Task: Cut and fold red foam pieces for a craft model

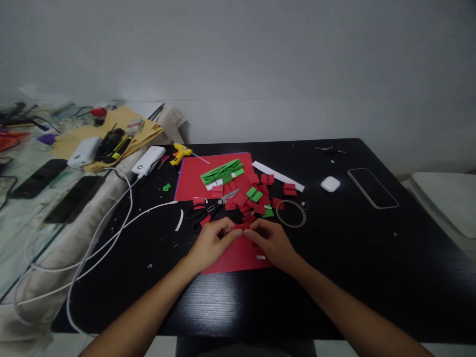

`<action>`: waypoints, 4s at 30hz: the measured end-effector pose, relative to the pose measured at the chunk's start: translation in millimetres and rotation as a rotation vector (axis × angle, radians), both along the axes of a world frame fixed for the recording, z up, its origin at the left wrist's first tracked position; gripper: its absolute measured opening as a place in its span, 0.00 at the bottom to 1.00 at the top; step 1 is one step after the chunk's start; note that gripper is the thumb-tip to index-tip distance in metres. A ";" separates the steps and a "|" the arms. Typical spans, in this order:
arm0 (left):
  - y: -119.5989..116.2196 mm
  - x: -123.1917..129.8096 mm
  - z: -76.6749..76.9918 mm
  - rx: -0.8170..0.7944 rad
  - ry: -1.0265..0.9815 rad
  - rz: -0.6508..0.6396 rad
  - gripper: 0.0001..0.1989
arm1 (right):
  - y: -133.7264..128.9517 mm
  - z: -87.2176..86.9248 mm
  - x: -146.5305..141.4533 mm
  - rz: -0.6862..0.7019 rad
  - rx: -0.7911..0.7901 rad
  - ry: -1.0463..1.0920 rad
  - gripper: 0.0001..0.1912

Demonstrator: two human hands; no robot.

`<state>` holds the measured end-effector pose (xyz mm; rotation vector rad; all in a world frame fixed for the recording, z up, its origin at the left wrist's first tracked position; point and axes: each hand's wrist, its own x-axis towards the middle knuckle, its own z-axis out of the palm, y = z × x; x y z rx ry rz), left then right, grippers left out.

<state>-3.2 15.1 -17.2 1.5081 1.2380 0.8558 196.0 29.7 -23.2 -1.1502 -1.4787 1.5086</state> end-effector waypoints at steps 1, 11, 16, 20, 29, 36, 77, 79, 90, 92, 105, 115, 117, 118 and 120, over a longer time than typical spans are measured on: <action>0.2 0.5 0.3 -0.016 -0.027 0.009 0.19 | 0.0 0.0 0.1 -0.011 0.000 0.008 0.15; 1.3 0.5 4.2 -0.079 -0.107 0.022 0.16 | -1.7 2.0 -0.6 -0.036 -0.019 0.031 0.13; 2.2 0.6 3.1 -0.002 -0.081 0.053 0.13 | -3.6 -2.1 -0.5 -0.060 -0.004 0.049 0.11; 0.5 0.9 5.2 0.084 -0.057 0.053 0.08 | -1.7 -5.2 0.7 -0.054 -0.012 0.150 0.11; 2.7 -3.4 16.6 0.023 -0.379 -0.007 0.02 | 3.5 -3.6 6.6 0.259 -0.313 0.531 0.16; 2.3 -5.3 15.8 -0.052 -0.384 -0.064 0.08 | 4.5 -5.0 5.0 0.177 -0.212 0.457 0.23; 7.4 -17.4 17.5 0.148 -0.104 -0.118 0.19 | -2.0 7.5 6.3 0.011 0.150 0.128 0.27; 7.3 -16.8 17.8 0.147 -0.099 -0.113 0.19 | -3.9 9.5 5.7 -0.012 0.218 0.066 0.24; 7.4 -17.8 17.4 -0.008 -0.297 -0.050 0.20 | 0.9 8.7 6.8 -0.050 0.021 0.267 0.22; 7.3 -17.6 17.4 -0.032 -0.324 -0.051 0.20 | 1.4 9.3 7.1 -0.053 0.006 0.291 0.22; 5.1 -13.9 14.0 -0.078 -0.282 -0.036 0.23 | 0.5 7.6 7.6 -0.023 0.112 0.189 0.22; 4.8 -7.3 11.8 -0.050 -0.268 -0.056 0.23 | 3.2 9.6 9.1 0.024 -0.068 0.313 0.23; 4.5 -7.3 11.3 -0.051 -0.259 -0.049 0.23 | 3.9 9.2 9.7 0.030 -0.100 0.314 0.17; 4.3 -7.2 11.1 -0.049 -0.251 -0.047 0.23 | 4.2 8.7 9.8 0.026 -0.108 0.304 0.15; 3.5 -7.0 11.1 -0.042 -0.228 -0.058 0.23 | 4.8 7.0 9.1 -0.001 -0.106 0.284 0.14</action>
